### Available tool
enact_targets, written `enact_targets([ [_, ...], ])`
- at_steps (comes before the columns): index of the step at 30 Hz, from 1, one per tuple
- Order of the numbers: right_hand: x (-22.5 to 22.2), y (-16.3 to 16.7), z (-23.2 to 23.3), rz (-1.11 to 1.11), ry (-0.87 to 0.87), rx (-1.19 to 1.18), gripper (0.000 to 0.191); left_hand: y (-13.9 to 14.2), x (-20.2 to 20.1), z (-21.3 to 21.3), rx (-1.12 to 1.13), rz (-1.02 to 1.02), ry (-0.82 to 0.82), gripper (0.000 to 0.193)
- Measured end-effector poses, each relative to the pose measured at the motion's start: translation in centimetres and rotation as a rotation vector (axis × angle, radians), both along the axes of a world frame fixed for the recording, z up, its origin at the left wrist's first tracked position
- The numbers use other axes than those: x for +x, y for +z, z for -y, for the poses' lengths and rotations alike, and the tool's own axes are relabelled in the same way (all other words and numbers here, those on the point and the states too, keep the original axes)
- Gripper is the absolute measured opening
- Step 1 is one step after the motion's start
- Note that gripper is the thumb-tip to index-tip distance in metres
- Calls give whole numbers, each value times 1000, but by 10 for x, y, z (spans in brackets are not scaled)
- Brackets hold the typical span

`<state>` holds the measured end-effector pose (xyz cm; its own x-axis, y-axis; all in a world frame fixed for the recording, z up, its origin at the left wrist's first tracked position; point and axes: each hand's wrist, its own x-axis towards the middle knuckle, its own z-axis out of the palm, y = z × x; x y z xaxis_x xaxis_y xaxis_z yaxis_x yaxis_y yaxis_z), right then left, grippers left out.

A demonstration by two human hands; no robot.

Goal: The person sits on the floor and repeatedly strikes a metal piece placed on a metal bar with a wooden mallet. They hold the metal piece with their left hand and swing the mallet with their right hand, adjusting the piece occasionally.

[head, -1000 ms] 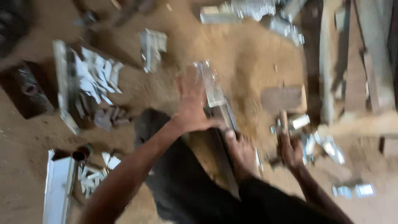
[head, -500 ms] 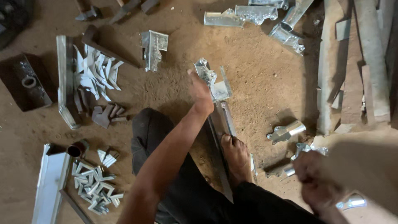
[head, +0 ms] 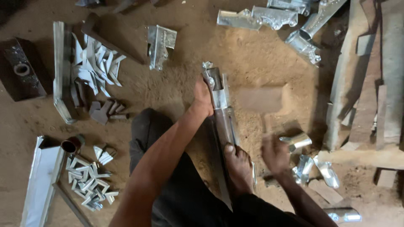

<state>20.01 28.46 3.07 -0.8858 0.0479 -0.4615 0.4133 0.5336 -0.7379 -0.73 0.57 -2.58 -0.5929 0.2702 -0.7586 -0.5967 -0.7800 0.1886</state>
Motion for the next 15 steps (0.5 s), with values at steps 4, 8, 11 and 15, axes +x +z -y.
enact_targets([
  [4, -11, -1, 11, -26, -255, -236, 45, -10, 5, 2, 166, -36, -71, 63],
  [8, -12, -14, 18, 106, -314, -267, 32, -22, 2, 2, 228, -59, -167, 63],
  [11, -14, -27, 21, -178, -354, -460, 30, -20, -3, 1, 312, -28, -130, 55],
  [15, -30, -46, 14, -60, -78, -32, 27, -2, 2, 3, 293, -190, -75, 68],
])
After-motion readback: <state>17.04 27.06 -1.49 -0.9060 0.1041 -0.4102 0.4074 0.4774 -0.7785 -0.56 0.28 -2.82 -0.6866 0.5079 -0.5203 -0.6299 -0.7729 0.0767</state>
